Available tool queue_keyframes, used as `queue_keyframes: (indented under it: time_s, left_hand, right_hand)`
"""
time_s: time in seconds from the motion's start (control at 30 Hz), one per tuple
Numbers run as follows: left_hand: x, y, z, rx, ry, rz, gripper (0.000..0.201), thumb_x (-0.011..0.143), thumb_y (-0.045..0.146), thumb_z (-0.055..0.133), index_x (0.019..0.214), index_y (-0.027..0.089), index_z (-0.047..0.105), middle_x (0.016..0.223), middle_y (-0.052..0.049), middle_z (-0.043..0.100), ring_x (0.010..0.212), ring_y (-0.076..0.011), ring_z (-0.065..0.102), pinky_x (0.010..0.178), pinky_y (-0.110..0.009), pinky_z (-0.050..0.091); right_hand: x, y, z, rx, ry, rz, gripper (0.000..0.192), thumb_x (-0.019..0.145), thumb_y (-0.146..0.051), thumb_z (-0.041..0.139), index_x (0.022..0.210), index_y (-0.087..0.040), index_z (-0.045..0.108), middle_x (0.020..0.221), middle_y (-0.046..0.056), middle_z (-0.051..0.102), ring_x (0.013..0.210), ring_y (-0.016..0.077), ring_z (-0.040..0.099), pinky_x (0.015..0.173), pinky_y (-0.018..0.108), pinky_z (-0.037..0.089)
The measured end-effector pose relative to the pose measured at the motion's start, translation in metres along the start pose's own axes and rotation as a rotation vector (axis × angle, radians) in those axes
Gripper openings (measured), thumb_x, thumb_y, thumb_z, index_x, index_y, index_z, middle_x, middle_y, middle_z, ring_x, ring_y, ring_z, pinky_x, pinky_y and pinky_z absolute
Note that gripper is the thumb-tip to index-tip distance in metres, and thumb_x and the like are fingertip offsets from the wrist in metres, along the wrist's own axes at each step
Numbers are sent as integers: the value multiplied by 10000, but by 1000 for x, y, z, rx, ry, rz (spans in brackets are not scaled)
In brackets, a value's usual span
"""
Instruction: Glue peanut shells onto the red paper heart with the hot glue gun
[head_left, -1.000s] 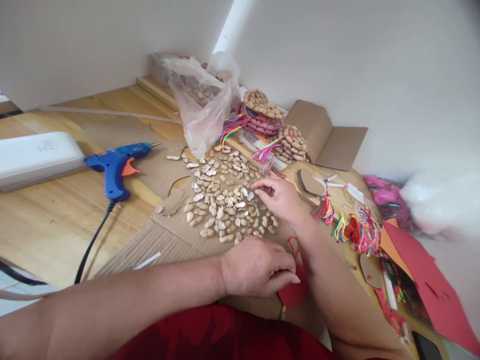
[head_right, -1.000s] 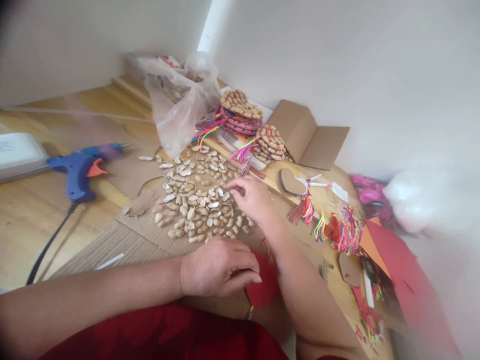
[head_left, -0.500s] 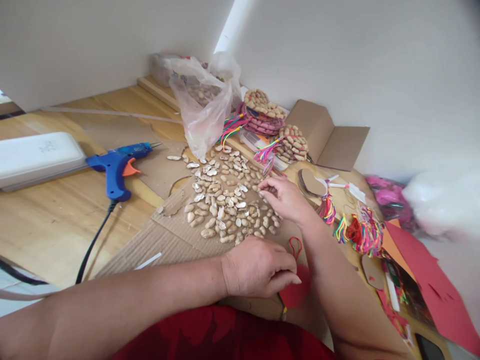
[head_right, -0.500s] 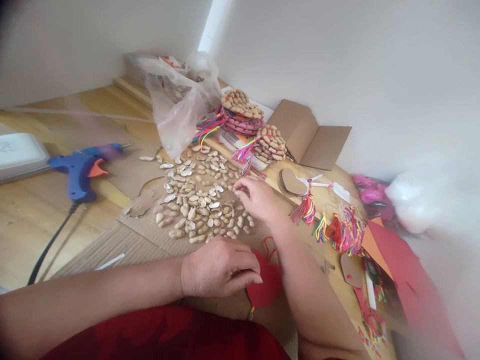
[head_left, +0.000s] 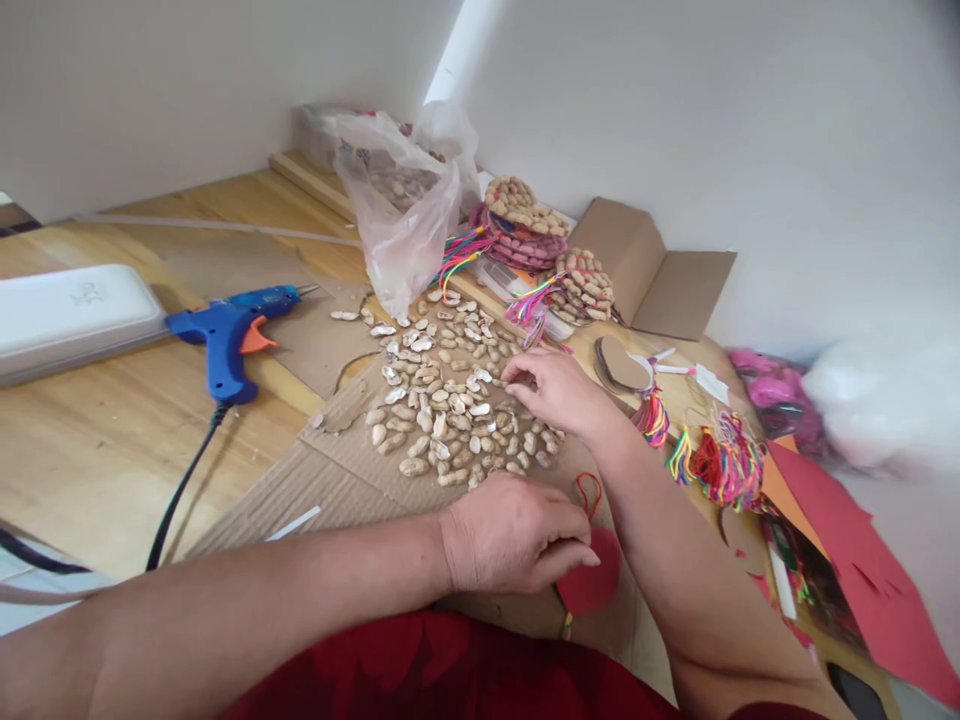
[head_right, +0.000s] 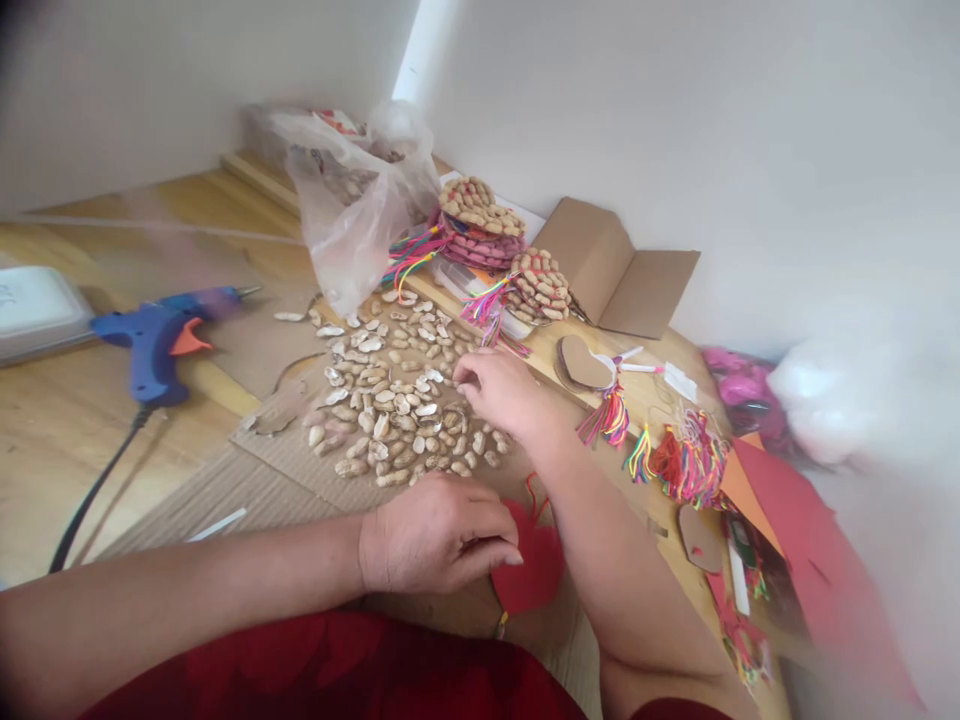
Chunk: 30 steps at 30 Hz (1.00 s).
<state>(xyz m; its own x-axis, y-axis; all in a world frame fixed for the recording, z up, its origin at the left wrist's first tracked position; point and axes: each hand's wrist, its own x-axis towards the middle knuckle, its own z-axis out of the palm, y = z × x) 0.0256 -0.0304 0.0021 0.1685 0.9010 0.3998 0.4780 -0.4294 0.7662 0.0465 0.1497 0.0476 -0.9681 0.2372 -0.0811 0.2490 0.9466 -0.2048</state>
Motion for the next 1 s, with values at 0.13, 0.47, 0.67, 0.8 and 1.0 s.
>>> queue_keyframes:
  time_s: [0.13,0.47,0.67,0.8,1.0]
  left_hand:
    - [0,0,-1,-16,3,4,217,992,340,567,903,185,690,845,1,713,759,-133,652,680,-242,441]
    - [0,0,-2,-24,1,-3,206,987,332,578,900,182,689,840,-6,711,750,-137,654,669,-240,430]
    - [0,0,-1,-16,0,-5,207,989,331,576,893,183,685,841,-8,713,761,-138,661,677,-235,430]
    - [0,0,-1,-13,3,-10,208,984,329,581,887,181,691,842,-2,717,753,-137,657,676,-238,429]
    - [0,0,-1,-22,8,-5,217,989,337,574,896,182,693,848,-6,720,756,-136,656,680,-236,430]
  right_hand:
    - [-3,3,-2,5,-18,-33,122,874,-121,652,929,-194,734,968,51,716,954,218,612,899,337,428]
    - [11,5,-6,19,12,56,88,835,-128,680,833,-196,735,825,31,701,806,198,620,781,316,434]
    - [2,2,-2,45,76,24,92,832,-144,718,916,-176,734,886,46,707,848,197,627,831,311,440]
    - [1,0,2,-24,64,-15,143,828,-121,719,958,-177,735,955,61,711,939,230,619,905,345,428]
    - [3,5,6,-96,107,-73,215,838,-46,637,956,-186,751,958,66,706,925,242,584,907,357,428]
